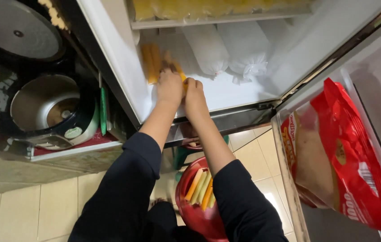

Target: Transferring ice pops from a bowl into a freezer and moving between rooms to collect more.

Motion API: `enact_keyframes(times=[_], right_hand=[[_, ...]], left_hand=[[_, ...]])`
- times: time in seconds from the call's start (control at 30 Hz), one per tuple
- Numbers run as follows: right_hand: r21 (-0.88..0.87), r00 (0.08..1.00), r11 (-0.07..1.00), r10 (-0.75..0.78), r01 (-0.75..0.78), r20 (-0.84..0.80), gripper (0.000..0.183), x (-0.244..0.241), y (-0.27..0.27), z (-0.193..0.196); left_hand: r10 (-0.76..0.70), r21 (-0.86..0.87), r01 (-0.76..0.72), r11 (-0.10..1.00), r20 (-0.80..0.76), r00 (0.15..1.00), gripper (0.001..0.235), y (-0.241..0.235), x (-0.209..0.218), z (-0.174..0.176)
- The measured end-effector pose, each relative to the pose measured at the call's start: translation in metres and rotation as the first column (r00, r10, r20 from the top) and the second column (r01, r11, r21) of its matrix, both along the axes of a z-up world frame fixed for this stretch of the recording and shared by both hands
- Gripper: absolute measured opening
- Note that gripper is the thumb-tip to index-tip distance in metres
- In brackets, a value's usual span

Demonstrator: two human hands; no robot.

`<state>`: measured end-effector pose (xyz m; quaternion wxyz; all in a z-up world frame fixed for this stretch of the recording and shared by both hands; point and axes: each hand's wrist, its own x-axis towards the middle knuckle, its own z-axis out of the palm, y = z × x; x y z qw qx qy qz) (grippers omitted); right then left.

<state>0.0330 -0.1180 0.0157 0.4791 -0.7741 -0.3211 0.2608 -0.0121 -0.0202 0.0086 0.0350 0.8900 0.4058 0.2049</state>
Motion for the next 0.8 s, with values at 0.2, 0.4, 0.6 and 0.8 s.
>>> enact_keyframes(times=[0.2, 0.4, 0.6, 0.8], right_hand=[[-0.067, 0.930, 0.986, 0.166, -0.152, 0.329, 0.044, 0.026, 0.023, -0.022], [-0.169, 0.542, 0.986, 0.151, -0.017, 0.826, 0.034, 0.036, 0.039, -0.037], [-0.126, 0.584, 0.992, 0.097, 0.009, 0.806, 0.022, 0.036, 0.056, -0.043], [-0.076, 0.451, 0.996, 0.050, 0.039, 0.891, 0.022, 0.038, 0.061, -0.058]], left_hand=[[-0.029, 0.110, 0.039, 0.993, -0.095, 0.995, 0.020, 0.018, 0.013, -0.030], [-0.023, 0.007, 0.028, 1.000, -0.370, 0.929, 0.033, -0.002, -0.003, 0.021], [0.001, -0.119, -0.047, 0.992, -0.364, 0.931, 0.033, 0.023, 0.004, -0.010], [0.092, 0.207, -0.065, 0.976, -0.126, 0.988, 0.027, 0.022, 0.002, -0.030]])
